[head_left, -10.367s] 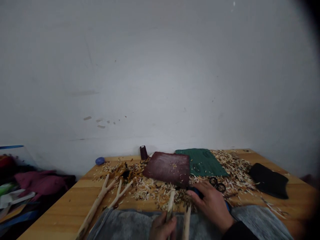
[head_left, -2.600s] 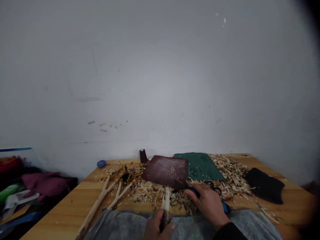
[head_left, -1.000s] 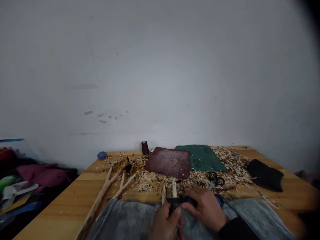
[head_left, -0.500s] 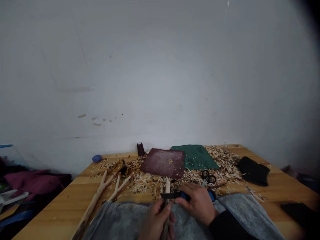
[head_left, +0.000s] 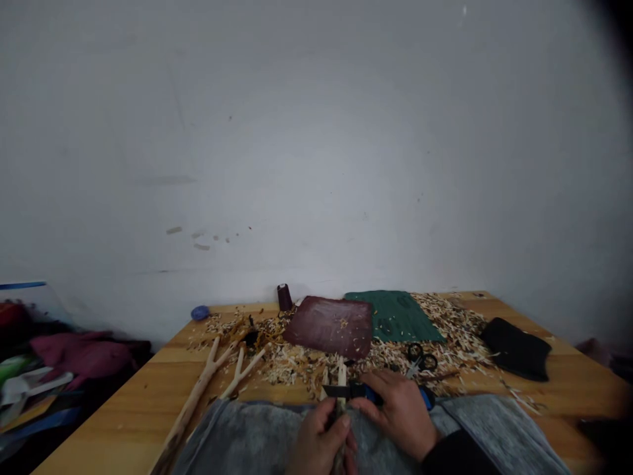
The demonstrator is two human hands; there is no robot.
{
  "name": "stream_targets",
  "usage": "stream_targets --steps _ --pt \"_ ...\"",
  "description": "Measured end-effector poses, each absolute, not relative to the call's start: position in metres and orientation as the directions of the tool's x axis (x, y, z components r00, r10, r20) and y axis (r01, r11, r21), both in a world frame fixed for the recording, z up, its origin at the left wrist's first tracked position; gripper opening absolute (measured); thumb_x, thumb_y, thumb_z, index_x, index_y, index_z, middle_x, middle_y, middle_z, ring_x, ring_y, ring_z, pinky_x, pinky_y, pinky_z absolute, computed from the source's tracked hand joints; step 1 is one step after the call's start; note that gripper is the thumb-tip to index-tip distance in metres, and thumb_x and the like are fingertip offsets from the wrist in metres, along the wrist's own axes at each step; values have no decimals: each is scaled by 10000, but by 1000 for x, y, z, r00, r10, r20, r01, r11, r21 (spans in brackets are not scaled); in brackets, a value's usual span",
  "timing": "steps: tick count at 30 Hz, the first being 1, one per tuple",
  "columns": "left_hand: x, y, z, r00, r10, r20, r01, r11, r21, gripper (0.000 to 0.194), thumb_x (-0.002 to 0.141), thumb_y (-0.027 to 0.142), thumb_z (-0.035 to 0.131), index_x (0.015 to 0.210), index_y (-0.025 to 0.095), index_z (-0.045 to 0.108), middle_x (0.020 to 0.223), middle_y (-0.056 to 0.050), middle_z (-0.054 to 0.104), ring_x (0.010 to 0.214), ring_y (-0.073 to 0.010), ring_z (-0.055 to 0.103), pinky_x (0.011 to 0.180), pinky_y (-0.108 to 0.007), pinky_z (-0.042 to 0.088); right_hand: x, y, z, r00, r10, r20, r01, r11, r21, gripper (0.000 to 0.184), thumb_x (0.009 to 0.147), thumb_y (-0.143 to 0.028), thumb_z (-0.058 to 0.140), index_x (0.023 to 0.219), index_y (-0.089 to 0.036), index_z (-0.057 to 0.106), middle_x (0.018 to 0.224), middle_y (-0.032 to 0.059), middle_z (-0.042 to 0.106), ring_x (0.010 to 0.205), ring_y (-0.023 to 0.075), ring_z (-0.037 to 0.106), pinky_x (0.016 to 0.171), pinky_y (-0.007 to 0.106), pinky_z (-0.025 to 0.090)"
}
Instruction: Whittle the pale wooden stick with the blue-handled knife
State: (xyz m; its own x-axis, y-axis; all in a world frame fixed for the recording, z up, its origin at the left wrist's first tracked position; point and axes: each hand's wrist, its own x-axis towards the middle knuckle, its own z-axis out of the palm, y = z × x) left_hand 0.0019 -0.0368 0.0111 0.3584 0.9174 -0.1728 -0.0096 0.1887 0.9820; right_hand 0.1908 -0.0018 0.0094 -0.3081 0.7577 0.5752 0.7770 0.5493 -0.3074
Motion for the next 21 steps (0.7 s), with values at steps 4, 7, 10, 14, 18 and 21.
stream_targets --steps 4,7,10,14,18,21 --pt "5 -39 10 331 926 -179 156 133 979 488 798 550 501 1107 172 512 668 21 598 403 -106 548 404 -223 402 212 10 4 -151 811 565 874 376 -307 581 935 -641 303 969 -204 684 837 103 703 772 236 662 665 309 441" --pt "10 -37 2 206 964 -170 443 63 894 495 822 428 455 1216 134 517 732 -51 647 557 -200 639 525 -302 478 219 12 6 -119 824 554 885 341 -316 567 944 -626 305 996 -209 686 843 98 709 762 232 667 650 303 438" --pt "17 -37 -6 80 994 -70 713 -8 701 541 793 309 502 1260 38 535 1053 -218 683 1013 -330 634 898 -407 441 211 4 10 -267 836 479 854 436 -284 463 904 -637 419 979 -270 691 864 37 714 808 201 670 681 268 437" --pt "25 -38 -6 49 995 -88 772 18 635 525 799 284 486 1232 -4 556 1177 -273 635 1134 -379 565 982 -453 361 197 -5 11 -386 851 357 837 486 -251 405 844 -632 533 817 -266 701 769 18 706 735 206 669 617 267 414" --pt "23 -37 1 64 993 -95 761 13 648 358 790 283 504 1062 98 644 996 -200 704 997 -355 626 889 -435 410 195 -4 12 -347 865 362 861 447 -244 445 858 -640 500 812 -238 685 811 47 704 772 232 658 632 295 413" --pt "18 -35 2 65 992 -107 641 41 766 265 770 315 545 957 163 655 832 -128 700 926 -329 642 840 -398 427 195 -2 13 -353 858 373 857 457 -238 430 884 -614 477 821 -236 670 850 45 702 845 230 643 702 303 419"
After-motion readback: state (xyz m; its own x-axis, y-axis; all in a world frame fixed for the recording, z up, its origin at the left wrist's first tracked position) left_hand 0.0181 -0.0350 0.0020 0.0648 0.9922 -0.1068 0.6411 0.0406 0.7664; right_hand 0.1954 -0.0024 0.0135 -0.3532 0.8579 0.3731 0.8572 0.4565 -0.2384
